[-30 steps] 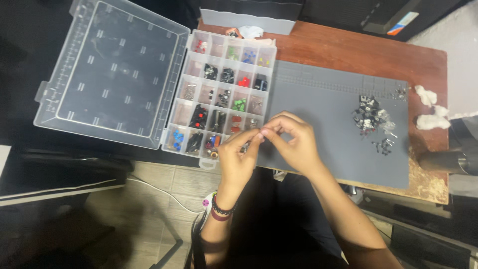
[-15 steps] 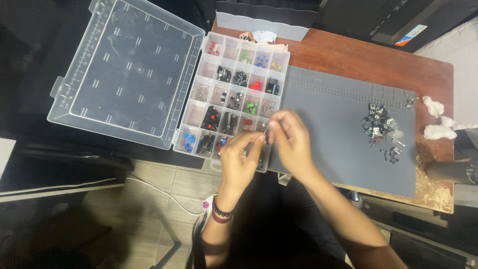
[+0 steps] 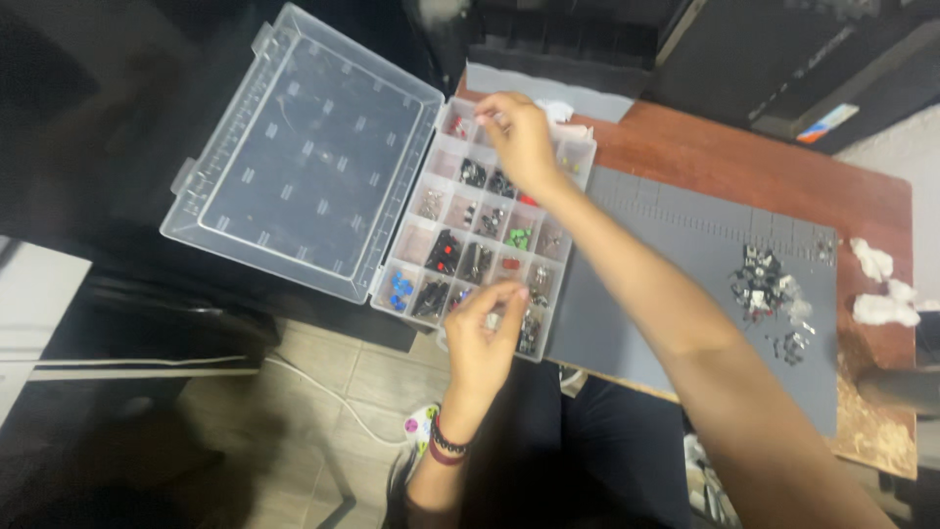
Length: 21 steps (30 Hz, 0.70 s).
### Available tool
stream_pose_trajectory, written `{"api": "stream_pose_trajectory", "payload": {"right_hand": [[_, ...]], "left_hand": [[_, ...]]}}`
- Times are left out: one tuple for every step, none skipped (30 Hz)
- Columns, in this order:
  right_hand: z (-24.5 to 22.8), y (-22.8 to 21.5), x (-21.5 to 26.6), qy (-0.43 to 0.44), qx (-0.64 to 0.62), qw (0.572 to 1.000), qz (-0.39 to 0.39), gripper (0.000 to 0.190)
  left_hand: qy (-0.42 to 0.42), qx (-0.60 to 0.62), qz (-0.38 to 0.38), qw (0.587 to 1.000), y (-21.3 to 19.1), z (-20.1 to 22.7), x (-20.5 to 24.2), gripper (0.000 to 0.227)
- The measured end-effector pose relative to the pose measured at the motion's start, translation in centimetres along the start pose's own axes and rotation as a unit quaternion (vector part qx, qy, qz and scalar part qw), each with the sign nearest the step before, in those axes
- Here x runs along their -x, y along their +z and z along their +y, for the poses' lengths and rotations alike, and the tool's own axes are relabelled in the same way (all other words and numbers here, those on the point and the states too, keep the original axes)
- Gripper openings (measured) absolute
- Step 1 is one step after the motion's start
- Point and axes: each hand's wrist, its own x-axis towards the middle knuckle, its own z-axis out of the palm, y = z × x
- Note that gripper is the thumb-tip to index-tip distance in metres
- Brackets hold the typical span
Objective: The person repeatedly picks small electronic components from a compartmentalized parts box and a gray mat, then joins them together by hand. The person handles the components one at a time, assembling them into small units and placing them back on the mat.
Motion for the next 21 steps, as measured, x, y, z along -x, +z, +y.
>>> {"api": "stream_pose_trajectory", "payload": {"right_hand": [[0.5, 0.7, -0.8, -0.006, 0.000, 1.000, 0.001, 0.011], [1.0, 1.5, -1.1, -0.004, 0.015, 1.000, -0.003, 0.013], [1.6, 2.4, -1.5, -0.003, 0.029, 1.000, -0.006, 0.015], [1.8, 2.7, -1.6, -0.002, 0.027, 1.000, -0.008, 0.015], [2.0, 3.0, -1.8, 0.030, 0.042, 0.998, -0.040, 0.011], [2.3, 3.2, -1.8, 0.064, 0.059, 0.994, -0.071, 0.009], [3.5, 3.6, -2.0, 0.066, 0.058, 0.993, -0.073, 0.009], [4.7, 3.9, -2.1, 0.051, 0.063, 0.994, -0.071, 0.009], [6.0, 4.2, -2.2, 0.035, 0.068, 0.995, -0.068, 0.010], [5.7, 3.8, -2.3, 0.037, 0.069, 0.995, -0.068, 0.010], [5.4, 3.4, -2.3, 0.040, 0.062, 0.996, -0.056, 0.012], [5.2, 2.9, -2.3, 0.044, 0.057, 0.996, -0.043, 0.025], [3.9, 1.4, -1.8, 0.046, 0.059, 0.996, -0.041, 0.025], [2.6, -0.1, -1.2, 0.036, 0.040, 0.998, -0.044, 0.021], [1.3, -1.6, -0.6, 0.027, 0.021, 0.998, -0.047, 0.018], [0.0, -3.3, 1.5, 0.029, 0.022, 0.998, -0.043, 0.018], [-1.3, -5.0, 3.7, -0.025, 0.070, 0.997, -0.019, 0.013], [-2.7, -6.8, 5.5, -0.083, 0.119, 0.989, 0.003, 0.010], [-4.5, -8.4, 8.1, -0.084, 0.122, 0.989, 0.007, 0.010], [-6.3, -10.1, 10.9, -0.025, 0.099, 0.995, 0.022, 0.008], [-8.1, -11.7, 13.8, 0.035, 0.076, 0.996, 0.036, 0.008]], "left_hand": [[0.005, 0.000, 0.003, 1.000, 0.1, -0.1, -0.3, 0.012], [-0.009, 0.002, -0.002, 1.000, 0.1, -0.1, -0.2, 0.012], [-0.022, 0.004, -0.007, 1.000, 0.2, -0.2, -0.1, 0.013], [-0.024, 0.003, -0.006, 1.000, 0.1, -0.2, -0.2, 0.013], [-0.029, -0.007, -0.011, 0.999, 0.1, -0.2, -0.2, 0.013], [-0.035, -0.016, -0.019, 0.999, 0.1, -0.2, -0.2, 0.012], [-0.038, -0.017, -0.019, 0.999, 0.1, -0.2, -0.3, 0.012], [-0.028, -0.014, -0.018, 0.999, 0.1, -0.1, -0.3, 0.011], [-0.018, -0.011, -0.018, 1.000, 0.2, -0.1, -0.4, 0.010], [-0.019, -0.010, -0.019, 1.000, 0.3, -0.2, -0.3, 0.010], [-0.019, -0.013, -0.023, 0.999, 0.4, -0.3, -0.2, 0.011], [-0.019, -0.015, -0.028, 0.999, 0.6, -0.4, -0.2, 0.013], [-0.019, -0.014, -0.032, 0.999, 0.8, -0.4, -0.1, 0.013], [-0.018, -0.015, -0.036, 0.999, 1.0, -0.3, -0.1, 0.012], [-0.016, -0.017, -0.041, 0.999, 1.2, -0.2, 0.0, 0.012], [-0.015, -0.017, -0.046, 0.999, 1.4, 0.0, 0.1, 0.012], [-0.010, 0.001, -0.038, 0.999, 1.6, 0.3, 0.2, 0.007], [-0.003, 0.021, -0.029, 0.999, 2.0, 0.5, 0.0, 0.005], [0.001, 0.023, -0.032, 0.999, 2.1, 0.6, -0.1, 0.005], [0.006, 0.020, -0.038, 0.999, 2.5, 0.6, -0.1, 0.005], [0.010, 0.017, -0.044, 0.999, 2.8, 0.6, -0.1, 0.006]]}}
